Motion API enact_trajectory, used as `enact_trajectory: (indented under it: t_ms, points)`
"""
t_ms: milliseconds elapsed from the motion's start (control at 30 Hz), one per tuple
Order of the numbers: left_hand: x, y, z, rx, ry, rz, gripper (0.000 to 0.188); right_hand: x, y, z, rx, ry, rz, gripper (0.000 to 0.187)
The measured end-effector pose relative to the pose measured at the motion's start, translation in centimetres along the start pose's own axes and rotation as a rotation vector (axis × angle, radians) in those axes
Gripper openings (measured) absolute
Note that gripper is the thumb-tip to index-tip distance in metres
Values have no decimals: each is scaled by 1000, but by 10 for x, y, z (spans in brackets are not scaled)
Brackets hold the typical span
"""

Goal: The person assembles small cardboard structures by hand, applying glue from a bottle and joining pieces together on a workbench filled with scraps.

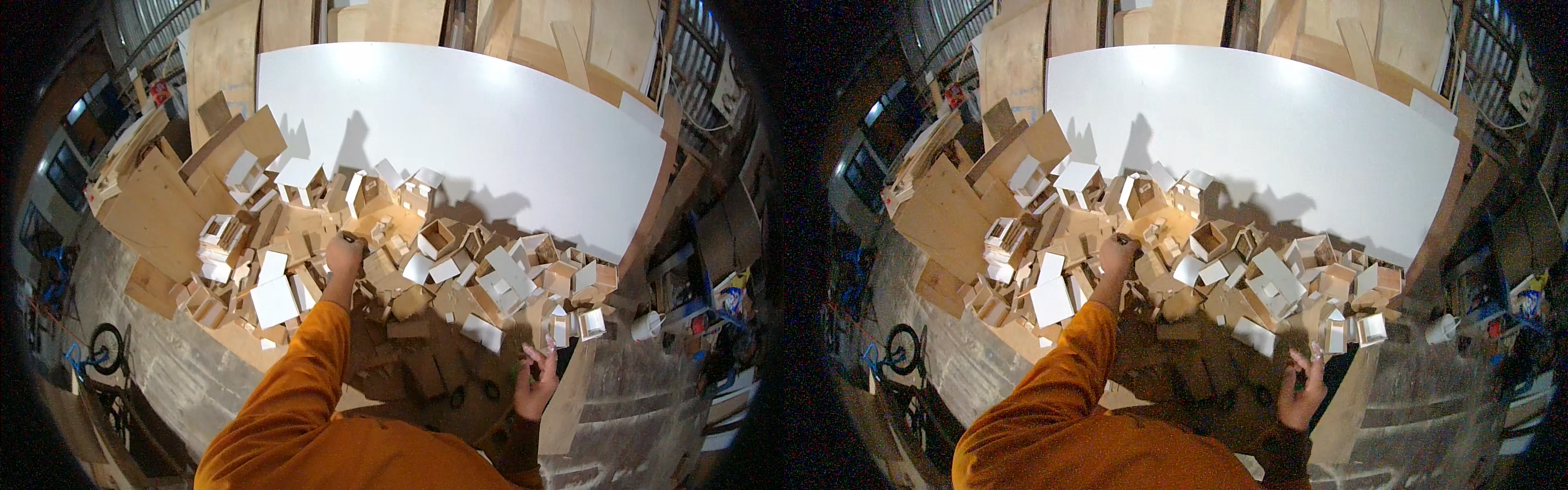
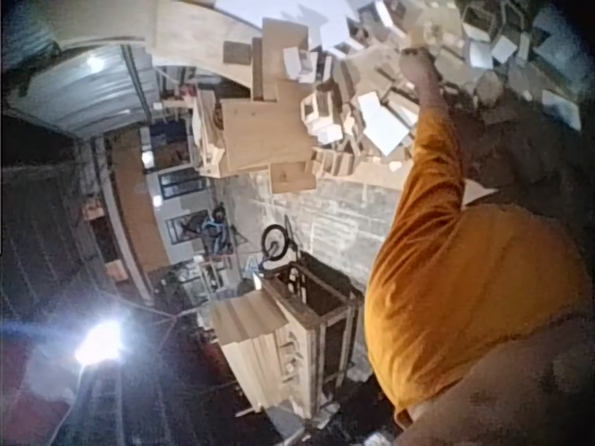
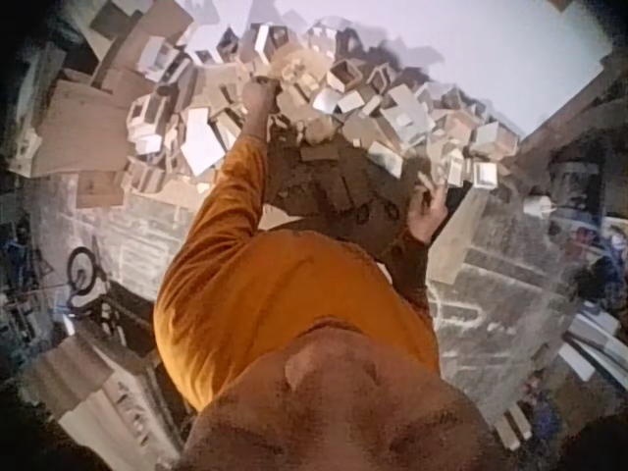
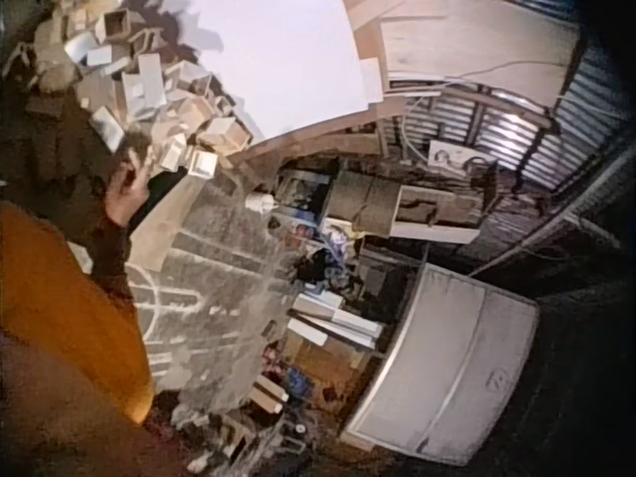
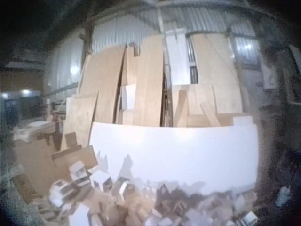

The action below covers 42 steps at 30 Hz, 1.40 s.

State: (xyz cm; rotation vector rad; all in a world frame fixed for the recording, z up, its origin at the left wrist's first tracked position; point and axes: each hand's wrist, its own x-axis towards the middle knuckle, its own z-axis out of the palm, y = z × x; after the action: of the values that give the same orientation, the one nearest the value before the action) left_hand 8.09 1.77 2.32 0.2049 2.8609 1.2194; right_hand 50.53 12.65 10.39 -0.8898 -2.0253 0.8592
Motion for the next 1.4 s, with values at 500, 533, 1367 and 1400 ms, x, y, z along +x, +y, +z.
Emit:
enact_trajectory:
  t_ms: [500,533,1367,1400]
  points:
    - [29,-4,-12,-165,104,153,55,-6,7,-5,19,-38,75,52]
    - [36,-6,-9,-197,108,189,56,-5,5,-4,8,-18,77,53]
    - [83,2,43,-149,168,155,27,-3,33,10,-29,22,34,49]
    - [78,8,38,-128,188,161,26,-2,35,10,-30,14,21,49]
